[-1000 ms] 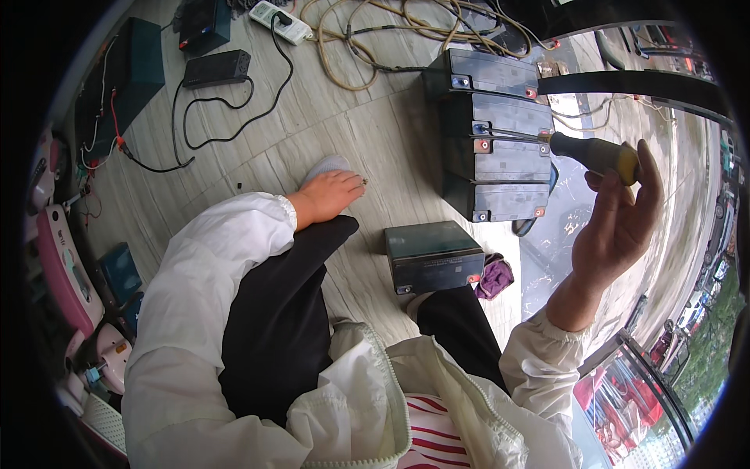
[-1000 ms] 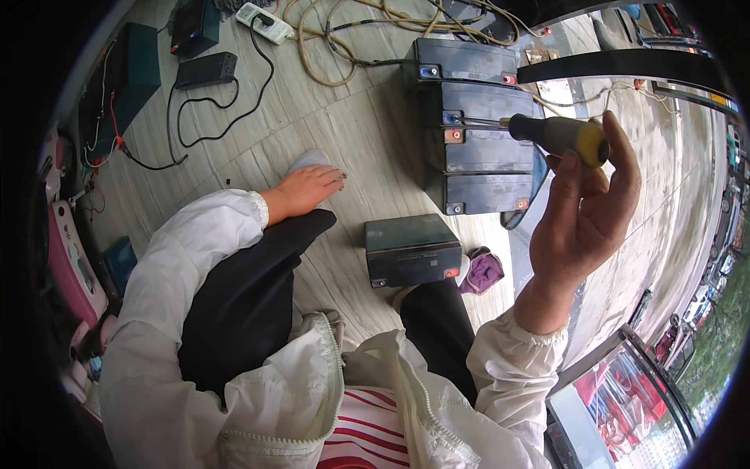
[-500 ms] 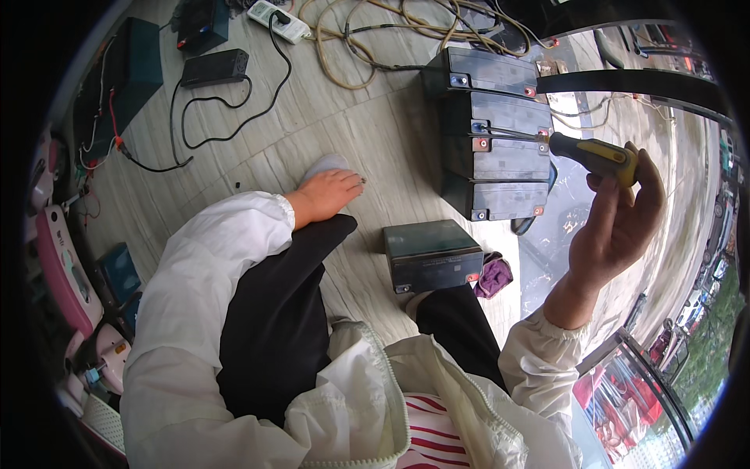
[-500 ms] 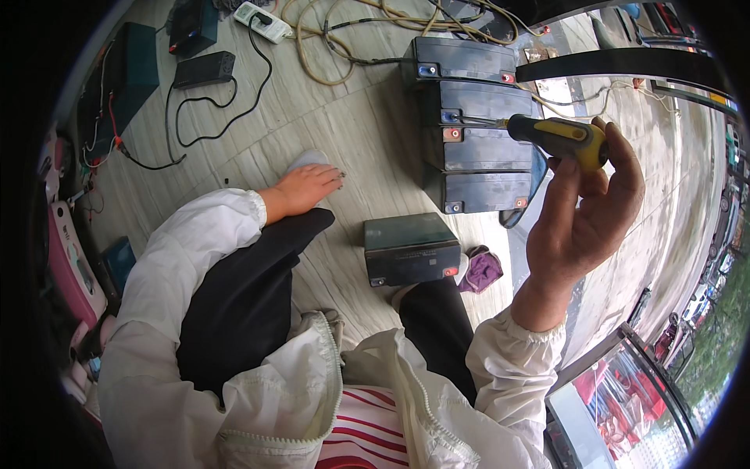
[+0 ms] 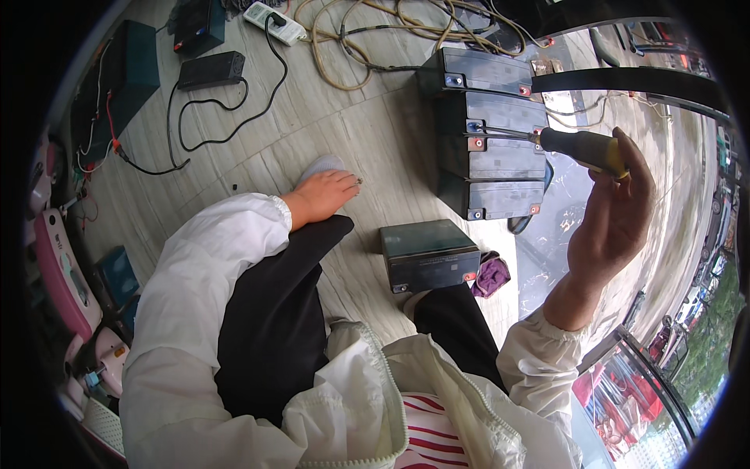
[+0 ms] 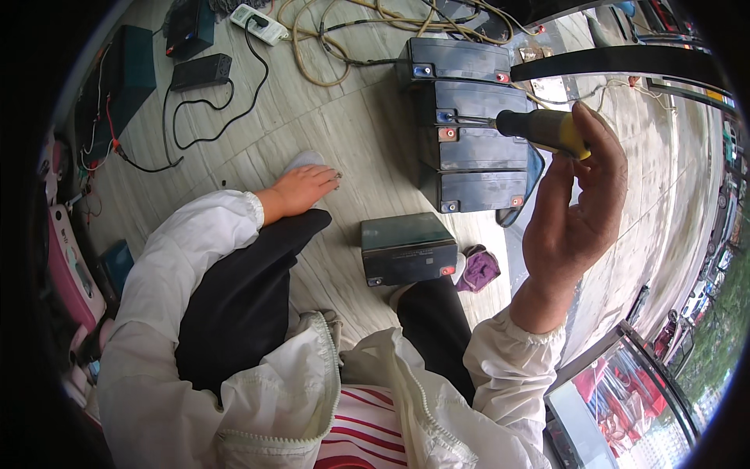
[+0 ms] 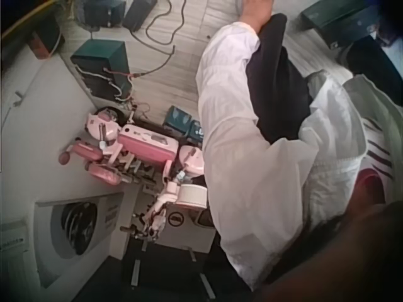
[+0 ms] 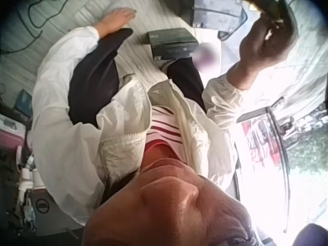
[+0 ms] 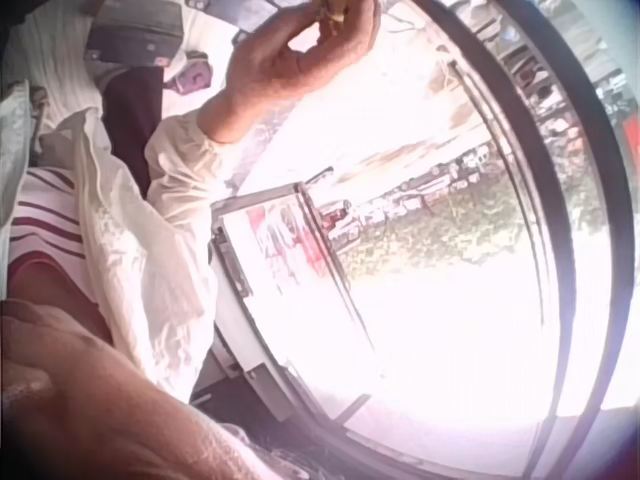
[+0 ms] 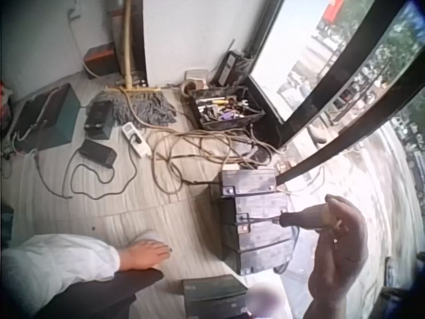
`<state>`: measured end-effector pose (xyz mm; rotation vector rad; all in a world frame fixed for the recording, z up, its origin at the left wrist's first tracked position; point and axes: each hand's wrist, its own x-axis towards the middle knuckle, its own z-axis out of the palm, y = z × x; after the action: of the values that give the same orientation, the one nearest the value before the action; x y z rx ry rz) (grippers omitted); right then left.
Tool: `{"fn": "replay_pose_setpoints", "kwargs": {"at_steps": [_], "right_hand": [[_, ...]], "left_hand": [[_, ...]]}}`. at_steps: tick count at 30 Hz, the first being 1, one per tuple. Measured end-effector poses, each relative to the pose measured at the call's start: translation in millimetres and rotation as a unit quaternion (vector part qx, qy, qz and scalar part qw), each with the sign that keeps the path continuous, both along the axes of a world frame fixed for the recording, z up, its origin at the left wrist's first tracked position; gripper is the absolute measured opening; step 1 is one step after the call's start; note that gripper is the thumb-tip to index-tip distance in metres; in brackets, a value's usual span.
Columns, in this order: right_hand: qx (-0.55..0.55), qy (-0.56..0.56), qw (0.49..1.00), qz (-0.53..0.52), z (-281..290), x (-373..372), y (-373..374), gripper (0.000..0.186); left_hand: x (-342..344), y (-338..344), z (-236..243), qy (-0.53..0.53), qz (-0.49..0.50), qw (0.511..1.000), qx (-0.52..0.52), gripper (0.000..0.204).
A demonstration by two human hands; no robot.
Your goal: The person sits on the floor and uses a screwdriver to tighten or loosen terminals on a series of connected batteries. The person adjusts connections between the batteries and nearby wiring.
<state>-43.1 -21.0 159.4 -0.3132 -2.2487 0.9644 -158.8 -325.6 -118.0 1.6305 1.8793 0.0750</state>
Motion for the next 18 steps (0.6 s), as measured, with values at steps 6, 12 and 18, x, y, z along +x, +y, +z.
{"fn": "replay_pose_setpoints", "kwargs": {"at_steps": [6,12,18], "right_hand": [[0.059,0.005,0.998,-0.031,-2.6,-1.3,-3.5,0.039],[0.114,-0.022,0.993,-0.032,1.5,-4.4,-2.0,0.038],[0.077,0.013,0.996,-0.046,-2.9,-5.3,-5.6,0.035]], "left_hand": [[-0.5,2.4,0.6,-0.001,-0.003,1.000,-0.003,0.044],[-1.5,3.0,5.9,-0.004,-0.004,1.000,-0.016,0.044],[-1.6,2.7,3.5,-0.006,-0.003,1.000,-0.011,0.045]]}}
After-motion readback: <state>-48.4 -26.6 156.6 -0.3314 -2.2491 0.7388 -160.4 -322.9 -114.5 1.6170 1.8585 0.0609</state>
